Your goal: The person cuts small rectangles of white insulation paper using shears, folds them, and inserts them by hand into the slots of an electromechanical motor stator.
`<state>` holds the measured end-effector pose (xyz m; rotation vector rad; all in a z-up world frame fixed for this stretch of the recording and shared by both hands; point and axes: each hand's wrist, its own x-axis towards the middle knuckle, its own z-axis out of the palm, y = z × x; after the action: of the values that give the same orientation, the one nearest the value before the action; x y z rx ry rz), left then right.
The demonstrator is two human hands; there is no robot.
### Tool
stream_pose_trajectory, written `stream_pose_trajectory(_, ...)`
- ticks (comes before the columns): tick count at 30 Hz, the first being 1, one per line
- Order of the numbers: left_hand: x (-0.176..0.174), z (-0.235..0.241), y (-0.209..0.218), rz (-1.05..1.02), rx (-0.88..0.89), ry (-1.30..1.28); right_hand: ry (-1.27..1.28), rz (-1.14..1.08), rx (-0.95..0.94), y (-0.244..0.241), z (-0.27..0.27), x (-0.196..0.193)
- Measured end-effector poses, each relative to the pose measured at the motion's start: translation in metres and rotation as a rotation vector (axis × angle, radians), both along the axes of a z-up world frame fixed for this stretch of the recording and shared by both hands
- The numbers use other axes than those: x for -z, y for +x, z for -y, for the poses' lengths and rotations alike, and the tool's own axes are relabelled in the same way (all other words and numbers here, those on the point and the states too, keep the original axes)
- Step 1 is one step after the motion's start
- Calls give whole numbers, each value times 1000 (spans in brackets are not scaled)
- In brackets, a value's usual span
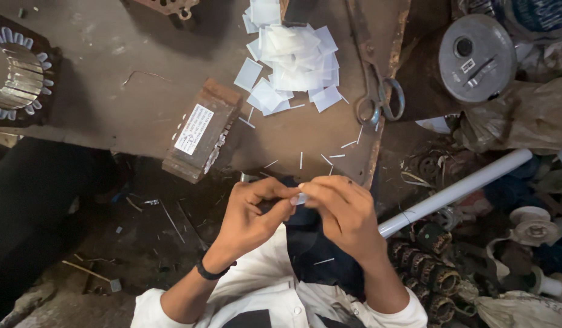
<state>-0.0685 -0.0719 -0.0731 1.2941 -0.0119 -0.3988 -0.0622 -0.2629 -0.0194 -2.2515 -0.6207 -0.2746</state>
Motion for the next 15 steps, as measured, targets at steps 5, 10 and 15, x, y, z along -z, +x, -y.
stream_pose_trajectory(5, -13, 1, 2, 12, 19, 72, 19, -4, 11, 0, 6, 3)
stream_pose_trajectory(10, -30, -3, 1, 249, -122, 272, 165, -58, 156, 1, 6, 18)
stream_pose_trajectory(15, -43, -30, -14, 884, -544, 666, 209, -1, 234, 9, 7, 19)
